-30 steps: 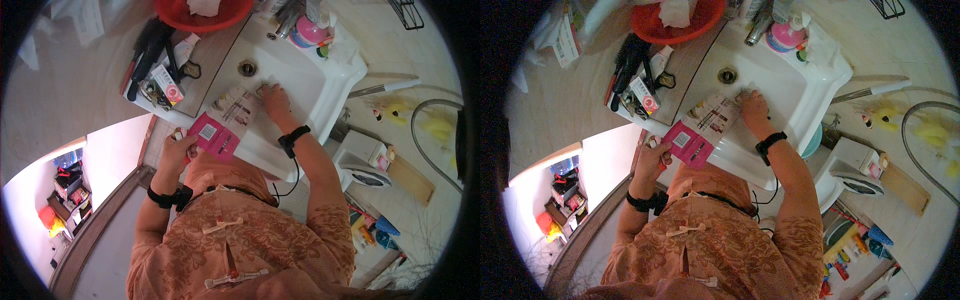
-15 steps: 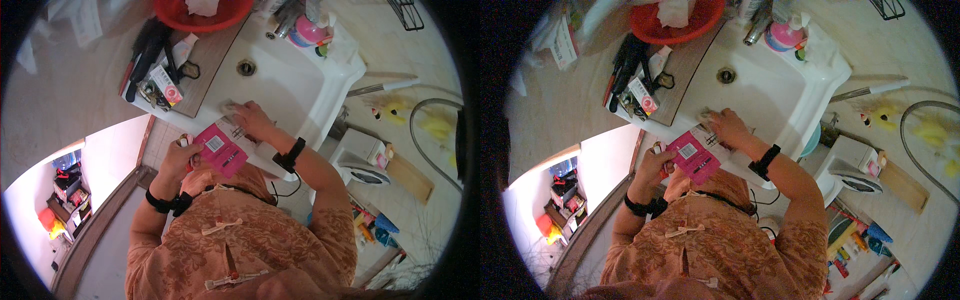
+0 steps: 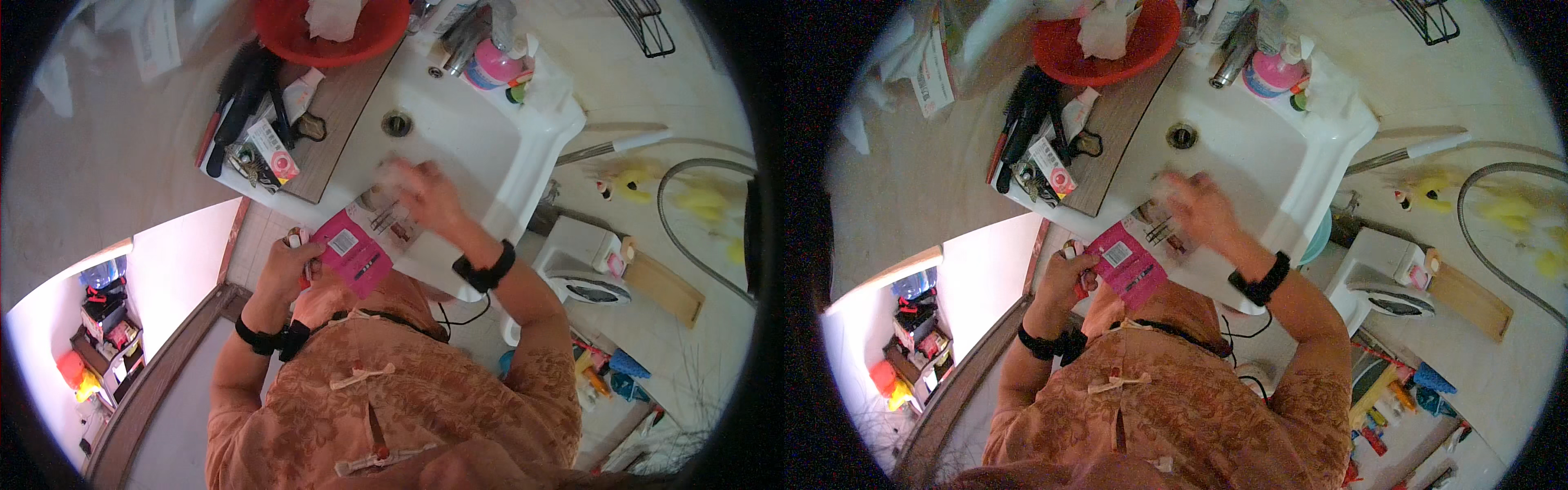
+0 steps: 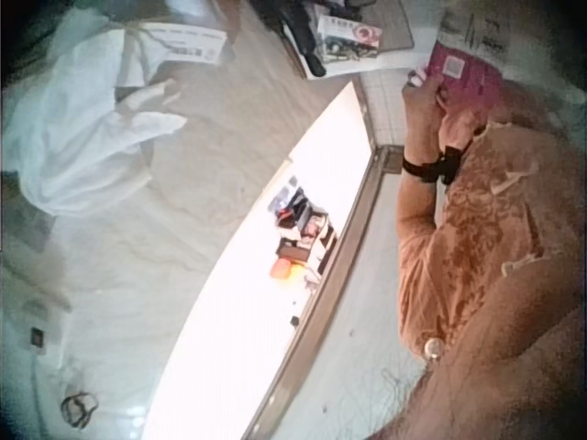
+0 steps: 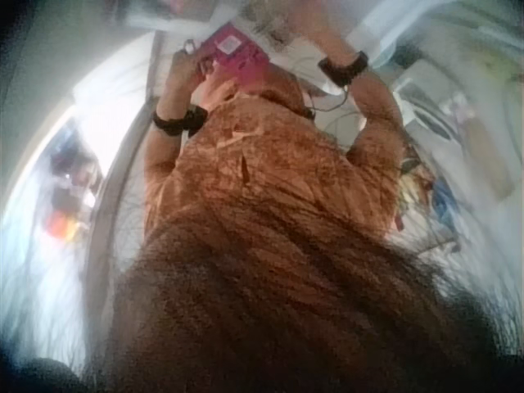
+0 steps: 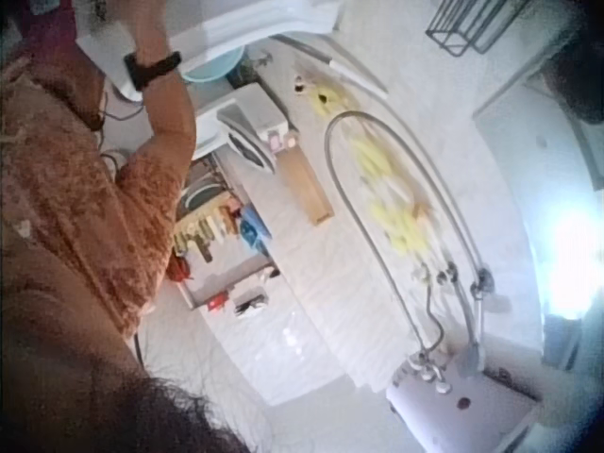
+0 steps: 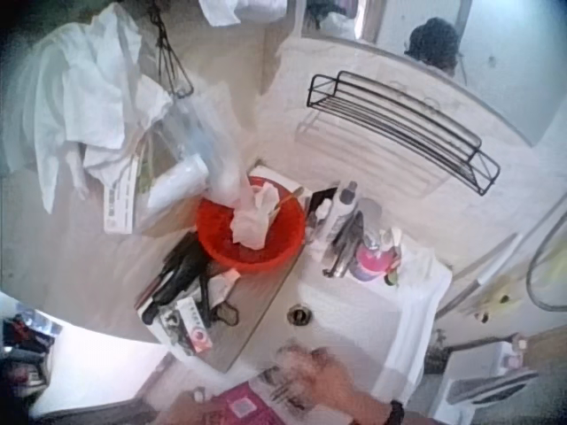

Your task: The person wipes the floor and toilet base with a cloth, then squats to wash the cloth in a pink basin. They stand to organize items on the sink counter, handling a hairbrush, a small tube, and a pink box, placing them into a wire rack.

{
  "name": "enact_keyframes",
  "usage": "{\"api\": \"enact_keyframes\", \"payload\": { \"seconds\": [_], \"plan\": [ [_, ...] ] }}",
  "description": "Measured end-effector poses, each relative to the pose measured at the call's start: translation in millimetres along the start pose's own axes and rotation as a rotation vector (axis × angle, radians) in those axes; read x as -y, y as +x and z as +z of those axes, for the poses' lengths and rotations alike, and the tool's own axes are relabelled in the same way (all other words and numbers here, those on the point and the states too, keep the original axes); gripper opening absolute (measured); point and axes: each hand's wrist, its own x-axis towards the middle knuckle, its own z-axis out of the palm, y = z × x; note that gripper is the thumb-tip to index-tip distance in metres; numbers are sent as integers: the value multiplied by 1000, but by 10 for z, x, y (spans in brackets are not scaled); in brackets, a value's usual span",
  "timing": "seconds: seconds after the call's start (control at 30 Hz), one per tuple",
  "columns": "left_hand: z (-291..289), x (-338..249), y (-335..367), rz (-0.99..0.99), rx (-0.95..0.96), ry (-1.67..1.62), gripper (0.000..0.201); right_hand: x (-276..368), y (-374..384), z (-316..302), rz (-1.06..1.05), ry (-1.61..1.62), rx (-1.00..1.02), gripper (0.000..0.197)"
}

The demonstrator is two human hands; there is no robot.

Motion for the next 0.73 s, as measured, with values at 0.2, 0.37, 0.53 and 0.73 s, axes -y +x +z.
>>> {"api": "enact_keyframes", "payload": {
  "seconds": [0.2, 0.37, 0.53, 0.73],
  "plan": [
    [22, 78, 35, 25, -5, 24, 8, 213, -132, 402, -240, 57, 162, 33],
    [47, 70, 59, 52, -34, -10, 8, -408, 47, 432, -13, -323, 377, 29],
    [45, 82, -7, 38, -11, -41, 9, -742, 11, 219, 202, -555, 156, 32],
    [-2, 78, 40, 17, 24, -1, 7, -414, -60, -63, 126, -211, 78, 60]
  ]
}}
